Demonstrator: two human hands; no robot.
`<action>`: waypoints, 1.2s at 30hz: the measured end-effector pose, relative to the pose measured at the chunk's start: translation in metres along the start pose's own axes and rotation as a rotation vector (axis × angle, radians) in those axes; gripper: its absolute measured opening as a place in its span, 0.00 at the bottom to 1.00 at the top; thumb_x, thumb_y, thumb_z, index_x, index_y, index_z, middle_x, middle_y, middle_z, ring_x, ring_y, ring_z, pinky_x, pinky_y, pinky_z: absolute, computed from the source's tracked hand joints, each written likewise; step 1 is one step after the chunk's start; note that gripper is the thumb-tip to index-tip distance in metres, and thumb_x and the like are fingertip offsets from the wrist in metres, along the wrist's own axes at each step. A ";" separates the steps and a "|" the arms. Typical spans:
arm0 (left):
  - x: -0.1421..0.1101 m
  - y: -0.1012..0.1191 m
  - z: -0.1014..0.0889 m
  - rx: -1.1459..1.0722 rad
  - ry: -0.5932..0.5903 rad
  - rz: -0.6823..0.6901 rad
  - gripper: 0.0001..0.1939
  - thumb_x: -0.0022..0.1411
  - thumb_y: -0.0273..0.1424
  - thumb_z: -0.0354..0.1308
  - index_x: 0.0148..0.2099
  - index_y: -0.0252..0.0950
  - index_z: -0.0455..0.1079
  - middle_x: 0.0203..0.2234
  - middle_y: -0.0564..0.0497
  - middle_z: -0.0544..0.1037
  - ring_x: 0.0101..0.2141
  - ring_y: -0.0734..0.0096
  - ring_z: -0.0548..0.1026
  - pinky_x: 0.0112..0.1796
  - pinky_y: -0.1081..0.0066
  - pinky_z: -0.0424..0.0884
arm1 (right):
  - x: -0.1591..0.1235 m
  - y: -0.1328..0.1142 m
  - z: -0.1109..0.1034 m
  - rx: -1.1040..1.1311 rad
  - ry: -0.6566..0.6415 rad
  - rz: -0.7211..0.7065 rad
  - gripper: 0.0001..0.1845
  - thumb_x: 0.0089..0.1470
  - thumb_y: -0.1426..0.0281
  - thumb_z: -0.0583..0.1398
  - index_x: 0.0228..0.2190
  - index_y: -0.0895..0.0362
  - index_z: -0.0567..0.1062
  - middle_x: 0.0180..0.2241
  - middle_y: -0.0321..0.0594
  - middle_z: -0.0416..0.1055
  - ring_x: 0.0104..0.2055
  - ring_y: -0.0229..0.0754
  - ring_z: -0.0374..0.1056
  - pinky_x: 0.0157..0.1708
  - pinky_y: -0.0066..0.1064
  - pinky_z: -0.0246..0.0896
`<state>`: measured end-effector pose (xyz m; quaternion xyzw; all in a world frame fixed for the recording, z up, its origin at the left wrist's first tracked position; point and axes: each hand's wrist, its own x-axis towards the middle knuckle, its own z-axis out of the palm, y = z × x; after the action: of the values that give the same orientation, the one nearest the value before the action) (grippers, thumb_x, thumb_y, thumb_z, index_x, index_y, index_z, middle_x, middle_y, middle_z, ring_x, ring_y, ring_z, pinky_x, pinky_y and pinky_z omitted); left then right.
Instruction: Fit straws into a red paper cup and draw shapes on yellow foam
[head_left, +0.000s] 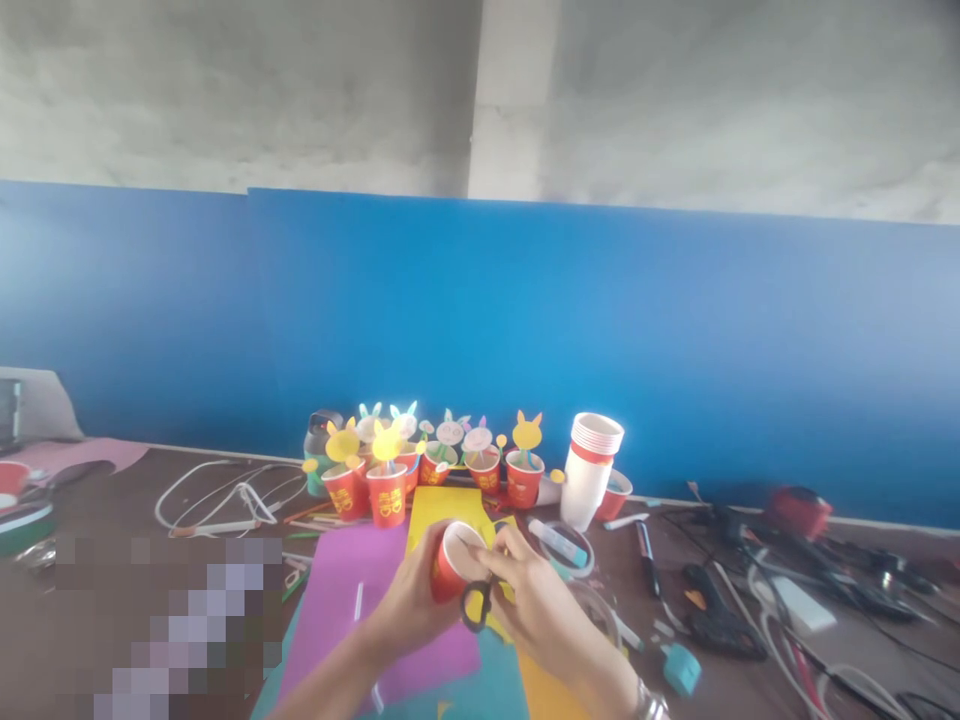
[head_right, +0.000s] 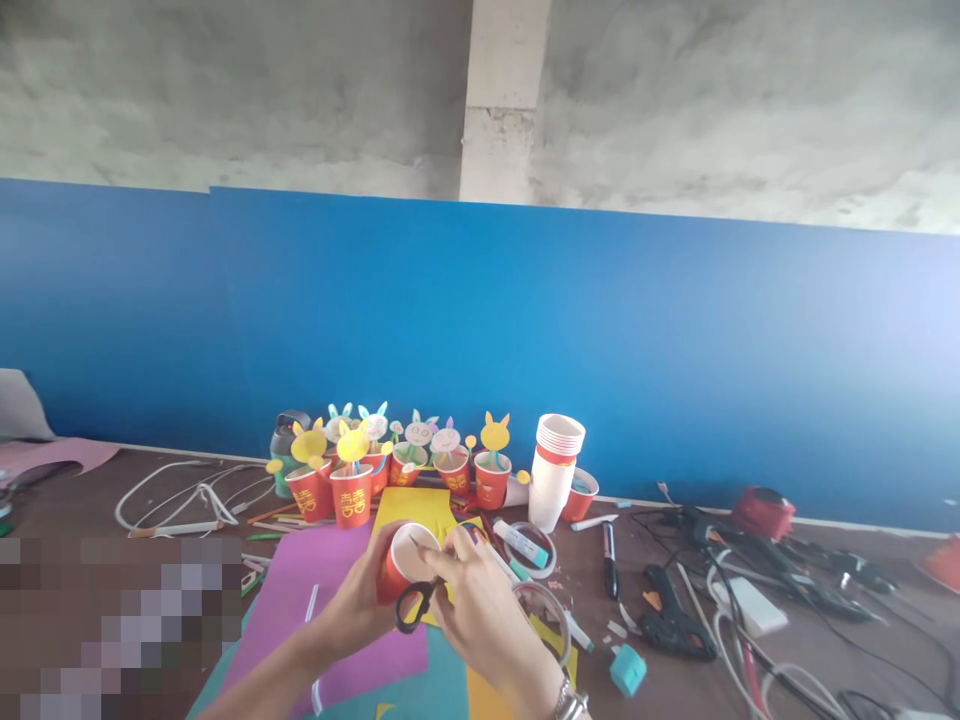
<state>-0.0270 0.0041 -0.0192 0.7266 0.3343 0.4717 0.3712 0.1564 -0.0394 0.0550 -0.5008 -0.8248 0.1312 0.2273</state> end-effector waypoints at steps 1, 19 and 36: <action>0.000 0.000 0.000 0.028 -0.010 0.017 0.30 0.53 0.29 0.65 0.56 0.39 0.58 0.43 0.45 0.76 0.41 0.59 0.76 0.42 0.63 0.72 | 0.000 0.001 0.001 -0.005 0.001 0.010 0.28 0.51 0.82 0.52 0.51 0.51 0.74 0.41 0.43 0.65 0.41 0.45 0.66 0.41 0.32 0.63; -0.002 0.002 0.002 0.207 0.022 0.090 0.27 0.56 0.25 0.60 0.56 0.42 0.56 0.44 0.47 0.75 0.42 0.62 0.76 0.41 0.66 0.73 | 0.002 -0.003 0.014 -0.108 0.016 0.057 0.37 0.47 0.87 0.48 0.54 0.47 0.71 0.39 0.41 0.63 0.39 0.40 0.67 0.39 0.28 0.63; 0.004 -0.004 -0.002 0.137 0.143 -0.144 0.23 0.54 0.27 0.59 0.52 0.41 0.58 0.40 0.49 0.76 0.39 0.61 0.77 0.39 0.65 0.73 | -0.004 0.004 -0.004 -0.046 -0.016 0.061 0.37 0.46 0.87 0.49 0.53 0.48 0.72 0.41 0.41 0.65 0.42 0.40 0.68 0.43 0.27 0.62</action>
<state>-0.0285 0.0095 -0.0200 0.6890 0.4426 0.4705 0.3286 0.1627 -0.0415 0.0556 -0.5300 -0.8136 0.1230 0.2051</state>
